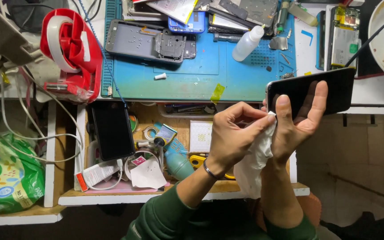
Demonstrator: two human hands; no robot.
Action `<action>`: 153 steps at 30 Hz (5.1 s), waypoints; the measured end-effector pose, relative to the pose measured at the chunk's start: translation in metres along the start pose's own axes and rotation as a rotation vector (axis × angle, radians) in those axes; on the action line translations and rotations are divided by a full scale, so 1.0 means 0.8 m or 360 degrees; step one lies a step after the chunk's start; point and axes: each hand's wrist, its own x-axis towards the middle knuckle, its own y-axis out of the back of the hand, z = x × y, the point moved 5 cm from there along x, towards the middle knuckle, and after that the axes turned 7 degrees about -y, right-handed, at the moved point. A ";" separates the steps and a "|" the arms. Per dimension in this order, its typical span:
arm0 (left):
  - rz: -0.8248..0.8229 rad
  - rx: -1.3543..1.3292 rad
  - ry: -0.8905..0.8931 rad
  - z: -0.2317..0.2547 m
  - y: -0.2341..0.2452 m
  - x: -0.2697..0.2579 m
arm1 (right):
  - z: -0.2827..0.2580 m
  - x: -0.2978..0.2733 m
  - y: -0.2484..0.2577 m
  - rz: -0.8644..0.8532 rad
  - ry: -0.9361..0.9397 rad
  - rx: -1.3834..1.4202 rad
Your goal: The person cleans a smartphone with a white tissue, wiping the screen and edges. They then use a yellow tube to apply adhesive to the phone's frame.
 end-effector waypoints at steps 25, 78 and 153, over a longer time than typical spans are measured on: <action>0.0225 0.0105 -0.0269 0.008 0.018 0.020 | -0.007 -0.026 0.006 -0.0182 0.0429 -0.0442; -0.0031 -0.0008 -0.0006 -0.018 0.033 -0.031 | 0.000 0.018 0.008 0.0009 -0.0545 0.0094; 0.0247 -0.0869 0.0532 -0.123 0.060 -0.020 | 0.014 0.039 0.021 -0.0508 -0.0753 0.0102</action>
